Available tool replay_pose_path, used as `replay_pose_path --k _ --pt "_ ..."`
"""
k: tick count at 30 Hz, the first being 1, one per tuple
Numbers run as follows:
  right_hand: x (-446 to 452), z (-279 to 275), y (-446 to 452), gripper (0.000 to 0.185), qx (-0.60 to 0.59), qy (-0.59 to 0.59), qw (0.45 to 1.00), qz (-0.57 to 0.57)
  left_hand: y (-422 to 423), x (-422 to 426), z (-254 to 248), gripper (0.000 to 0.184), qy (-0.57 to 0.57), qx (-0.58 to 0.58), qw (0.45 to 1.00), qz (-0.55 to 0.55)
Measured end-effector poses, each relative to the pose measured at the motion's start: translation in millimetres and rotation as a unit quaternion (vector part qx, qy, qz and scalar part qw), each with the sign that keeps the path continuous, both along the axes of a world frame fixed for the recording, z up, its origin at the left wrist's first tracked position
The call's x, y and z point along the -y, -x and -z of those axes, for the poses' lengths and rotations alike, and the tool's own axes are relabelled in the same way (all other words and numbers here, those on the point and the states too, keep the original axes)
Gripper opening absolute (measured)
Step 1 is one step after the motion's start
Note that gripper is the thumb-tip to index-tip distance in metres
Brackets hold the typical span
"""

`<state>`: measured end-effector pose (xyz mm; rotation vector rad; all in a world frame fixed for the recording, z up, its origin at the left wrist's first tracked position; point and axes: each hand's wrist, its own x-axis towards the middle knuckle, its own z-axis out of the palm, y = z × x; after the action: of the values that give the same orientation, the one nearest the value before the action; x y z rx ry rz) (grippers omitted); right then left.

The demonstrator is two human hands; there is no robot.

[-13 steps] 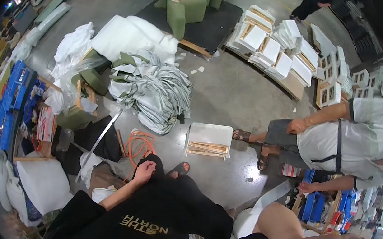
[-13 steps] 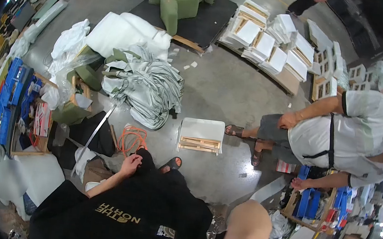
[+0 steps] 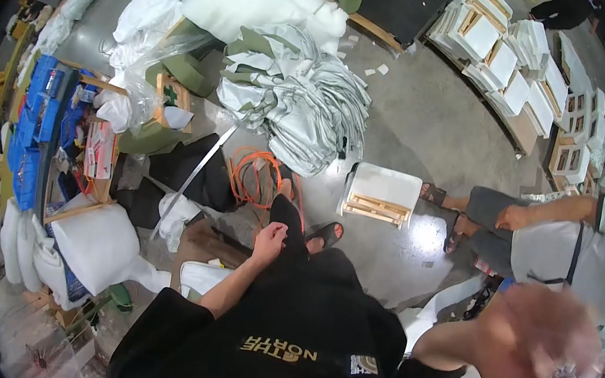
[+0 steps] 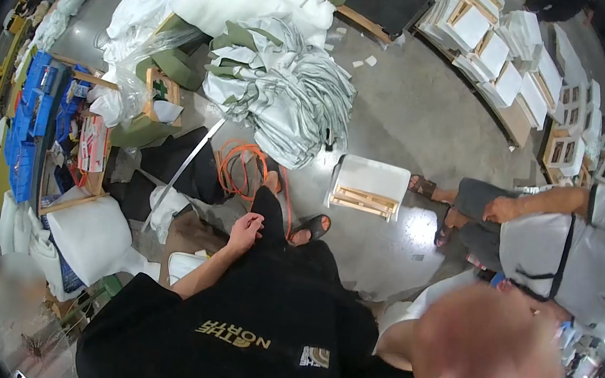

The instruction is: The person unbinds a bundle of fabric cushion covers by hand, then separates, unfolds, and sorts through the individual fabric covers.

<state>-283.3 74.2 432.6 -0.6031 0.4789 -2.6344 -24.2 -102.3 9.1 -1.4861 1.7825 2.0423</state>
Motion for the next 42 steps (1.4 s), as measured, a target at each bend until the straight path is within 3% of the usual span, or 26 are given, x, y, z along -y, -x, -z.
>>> replay_pose_path --k 1,2,3,5,6,7,8,9,10,12,14,15,17,21,22,23,24,25,26,29,32,34,37,40,41,42 --pt "40 37 11 0.020 -0.049 -0.151 0.981 0.112 14 14 2 0.020 -0.033 0.030 0.999 -0.027" --pt "82 72 22 0.021 -0.080 -0.310 0.924 0.211 24 34 27 0.020 -0.005 0.016 1.000 -0.009" --pt "95 121 40 0.024 -0.083 -0.491 0.853 0.154 29 54 65 0.020 0.021 0.003 1.000 0.009" --pt "95 244 37 0.025 -0.028 -0.691 0.718 0.077 61 106 106 0.021 0.121 -0.012 0.991 0.050" --pt "94 287 18 0.025 0.053 -0.739 0.670 0.045 94 144 106 0.025 0.178 -0.008 0.981 0.081" --pt "85 336 -12 0.029 0.136 -0.733 0.664 0.050 138 186 89 0.027 0.195 0.001 0.977 0.092" --pt "61 370 -34 0.025 0.154 -0.779 0.605 -0.059 167 224 119 0.027 0.177 0.002 0.978 0.107" --pt "-4 452 -88 0.021 0.049 -0.797 0.601 -0.029 195 253 154 0.031 0.281 -0.037 0.952 0.115" --pt "24 424 -96 0.019 0.182 -0.836 0.501 -0.130 233 293 164 0.040 0.307 -0.043 0.939 0.151" --pt "6 432 -142 0.027 0.303 -0.798 0.478 -0.207 299 342 169 0.049 0.374 0.036 0.908 0.186" --pt "23 418 -146 0.032 0.350 -0.804 0.418 -0.236 334 343 215 0.053 0.341 0.097 0.918 0.175" --pt "40 414 -138 0.032 0.371 -0.804 0.401 -0.233 351 347 230 0.056 0.331 0.124 0.921 0.166" --pt "62 421 -120 0.032 0.395 -0.806 0.379 -0.225 355 344 244 0.060 0.214 0.141 0.930 0.265" --pt "111 479 -34 0.027 0.041 -0.875 0.438 -0.203 280 268 273 0.063 0.101 0.098 0.919 0.368" --pt "159 486 15 0.028 0.032 -0.884 0.391 -0.253 244 236 283 0.063 0.087 0.120 0.906 0.397" --pt "176 512 45 0.029 -0.039 -0.880 0.428 -0.203 205 214 275 0.062 0.066 0.090 0.918 0.380" --pt "224 522 87 0.030 -0.059 -0.880 0.447 -0.149 177 195 267 0.058 0.019 0.132 0.889 0.437" --pt "263 537 135 0.030 -0.128 -0.881 0.428 -0.156 138 167 272 0.057 0.028 0.119 0.890 0.439" --pt "281 574 168 0.029 -0.216 -0.872 0.430 -0.091 115 146 280 0.054 -0.006 0.134 0.889 0.437" --pt "380 637 245 0.033 -0.416 -0.765 0.491 0.001 112 138 271 0.054 0.059 0.134 0.919 0.366" --pt "447 653 252 0.047 -0.523 -0.717 0.461 0.004 132 178 274 0.051 0.054 0.157 0.953 0.253" --pt "469 657 238 0.059 -0.567 -0.699 0.435 0.011 136 218 261 0.049 -0.020 0.183 0.967 0.177" --pt "466 688 247 0.079 -0.620 -0.700 0.352 0.049 119 227 274 0.049 0.161 0.203 0.935 0.240" --pt "474 705 264 0.093 -0.642 -0.752 0.149 0.006 138 266 261 0.049 0.248 0.158 0.929 0.223" --pt "473 717 269 0.096 -0.627 -0.756 0.188 -0.017 153 282 253 0.046 0.300 0.105 0.926 0.203" --pt "473 717 267 0.095 -0.593 -0.782 0.183 -0.055 170 295 246 0.043 0.301 0.045 0.932 0.197"
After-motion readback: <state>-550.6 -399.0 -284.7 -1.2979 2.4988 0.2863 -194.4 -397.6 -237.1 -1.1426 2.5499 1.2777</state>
